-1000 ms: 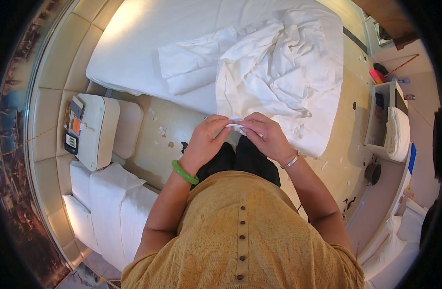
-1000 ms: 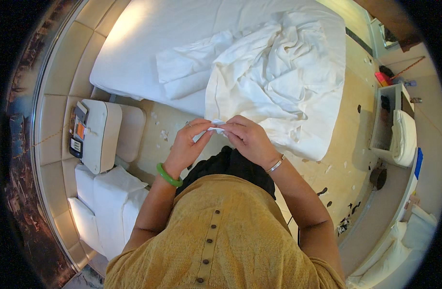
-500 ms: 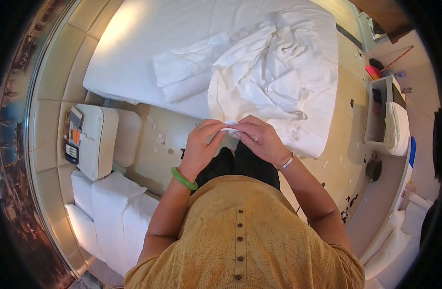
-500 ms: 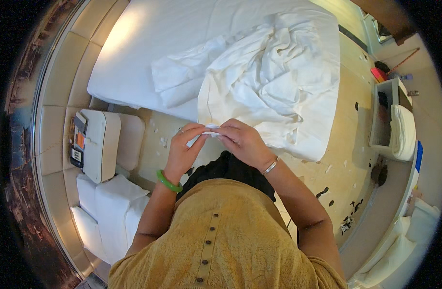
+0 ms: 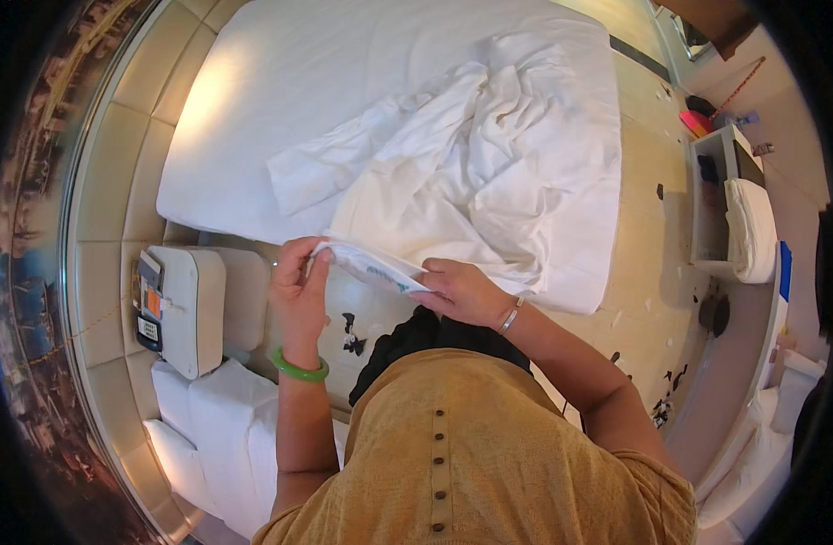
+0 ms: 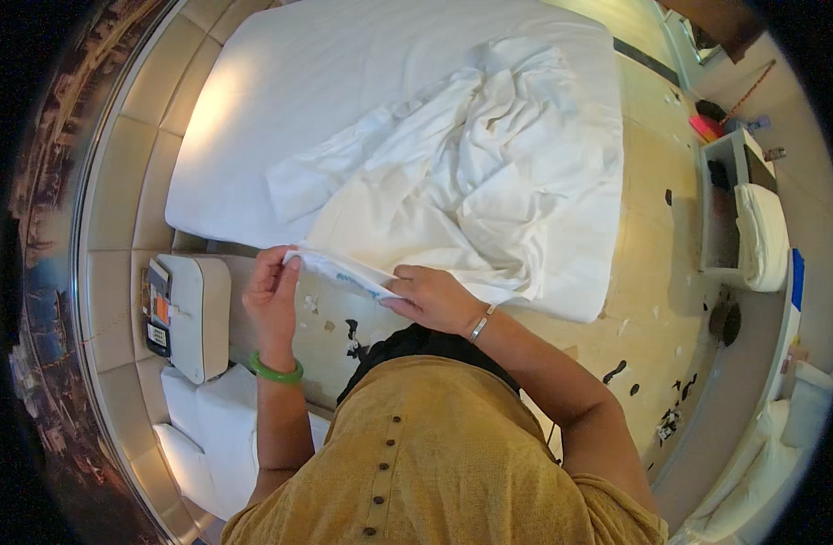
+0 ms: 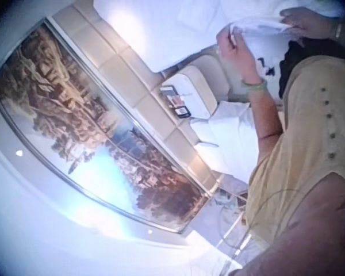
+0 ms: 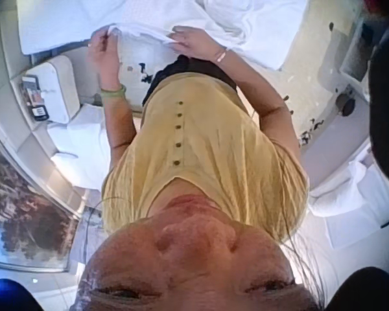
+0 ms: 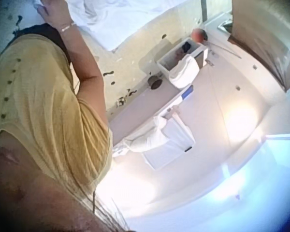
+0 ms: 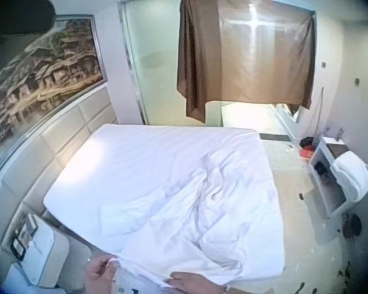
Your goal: The person folds a white sheet on a bed. They smooth the fabric, fold it in half multiple times, and adjust the edges to create a neat rectangular bundle.
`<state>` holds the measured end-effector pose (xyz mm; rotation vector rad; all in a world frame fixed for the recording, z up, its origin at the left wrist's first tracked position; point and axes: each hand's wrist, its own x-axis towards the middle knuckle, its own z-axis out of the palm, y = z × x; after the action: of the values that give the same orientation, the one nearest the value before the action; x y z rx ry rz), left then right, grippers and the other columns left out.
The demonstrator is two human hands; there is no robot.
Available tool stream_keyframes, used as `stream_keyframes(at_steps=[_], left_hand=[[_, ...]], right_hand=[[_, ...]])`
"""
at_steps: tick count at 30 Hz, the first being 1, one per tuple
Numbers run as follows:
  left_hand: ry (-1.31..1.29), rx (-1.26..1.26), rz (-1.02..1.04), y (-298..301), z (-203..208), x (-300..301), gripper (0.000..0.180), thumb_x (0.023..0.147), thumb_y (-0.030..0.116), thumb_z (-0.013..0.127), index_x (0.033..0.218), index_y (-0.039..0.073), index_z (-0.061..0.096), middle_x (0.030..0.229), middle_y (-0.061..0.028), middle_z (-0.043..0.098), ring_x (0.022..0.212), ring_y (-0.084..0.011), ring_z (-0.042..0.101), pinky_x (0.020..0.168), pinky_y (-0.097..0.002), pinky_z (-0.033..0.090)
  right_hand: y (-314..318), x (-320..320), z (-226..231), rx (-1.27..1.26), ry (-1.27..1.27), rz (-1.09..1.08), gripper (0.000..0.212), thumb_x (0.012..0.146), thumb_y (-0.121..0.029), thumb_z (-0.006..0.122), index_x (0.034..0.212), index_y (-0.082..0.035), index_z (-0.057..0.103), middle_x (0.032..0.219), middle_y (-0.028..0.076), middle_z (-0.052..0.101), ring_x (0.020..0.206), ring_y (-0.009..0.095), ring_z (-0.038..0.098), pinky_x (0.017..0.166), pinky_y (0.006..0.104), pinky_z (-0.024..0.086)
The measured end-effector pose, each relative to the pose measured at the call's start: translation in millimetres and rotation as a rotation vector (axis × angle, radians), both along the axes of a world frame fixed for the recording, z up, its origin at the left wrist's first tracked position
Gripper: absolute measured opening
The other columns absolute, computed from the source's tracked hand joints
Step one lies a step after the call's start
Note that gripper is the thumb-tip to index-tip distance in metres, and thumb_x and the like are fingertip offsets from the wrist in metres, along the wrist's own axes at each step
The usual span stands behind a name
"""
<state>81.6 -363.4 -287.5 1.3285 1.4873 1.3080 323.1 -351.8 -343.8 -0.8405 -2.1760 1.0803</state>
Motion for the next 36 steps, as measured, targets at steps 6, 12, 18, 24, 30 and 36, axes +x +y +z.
stream_keyframes(at_steps=[6,12,18,24,30,36], left_hand=[[0.196,-0.08,-0.081,35,17,71,0.023,0.086,-0.002,0.059,0.108,0.001,0.059,0.099,-0.0046,0.057,0.092,-0.0129,0.052,0.084,-0.0253,0.042],[0.242,0.069,-0.199,63,10,106,0.019,0.09,0.003,0.053,0.108,-0.001,0.058,0.096,-0.0073,0.06,0.089,-0.015,0.053,0.081,-0.0266,0.042],[-0.01,0.147,0.105,77,54,122,0.015,0.096,0.009,0.045,0.098,0.001,0.057,0.101,-0.007,0.062,0.092,-0.0118,0.053,0.085,-0.0266,0.042],[1.562,0.514,0.687,70,115,23,0.035,0.082,0.026,0.063,0.107,0.002,0.055,0.101,-0.0146,0.059,0.098,-0.0346,0.053,0.088,-0.0421,0.043],[1.572,0.513,0.901,59,130,18,0.039,0.086,0.033,0.059,0.11,0.003,0.056,0.109,-0.0144,0.058,0.1,-0.0315,0.053,0.087,-0.0406,0.046],[0.771,0.604,0.857,75,127,25,0.032,0.096,0.029,0.047,0.11,0.001,0.055,0.107,-0.0107,0.055,0.092,-0.0207,0.055,0.081,-0.0308,0.049]], right_hand=[[29,59,21,-0.091,0.021,-0.104,0.021,0.089,-0.021,0.058,0.08,-0.001,0.054,0.077,0.013,0.047,0.068,0.03,0.053,0.06,0.0374,0.044],[48,105,47,-0.068,0.065,-0.164,0.018,0.088,-0.018,0.059,0.082,-0.003,0.055,0.076,0.012,0.047,0.068,0.029,0.052,0.06,0.0364,0.044],[64,112,5,0.017,-0.011,-0.002,0.021,0.086,-0.024,0.061,0.087,-0.004,0.058,0.081,0.013,0.052,0.075,0.032,0.056,0.066,0.0395,0.047],[59,131,-16,-0.004,-0.262,0.249,0.018,0.083,-0.021,0.059,0.076,-0.005,0.059,0.082,0.012,0.055,0.078,0.033,0.057,0.071,0.0428,0.047],[88,173,-7,-0.031,-0.242,0.091,0.009,0.081,-0.012,0.057,0.079,-0.004,0.06,0.084,0.014,0.056,0.079,0.032,0.058,0.071,0.0414,0.047],[134,196,27,0.476,-0.253,-0.805,0.005,0.076,-0.007,0.059,0.08,-0.003,0.06,0.101,0.018,0.06,0.089,0.033,0.059,0.079,0.0399,0.049]])
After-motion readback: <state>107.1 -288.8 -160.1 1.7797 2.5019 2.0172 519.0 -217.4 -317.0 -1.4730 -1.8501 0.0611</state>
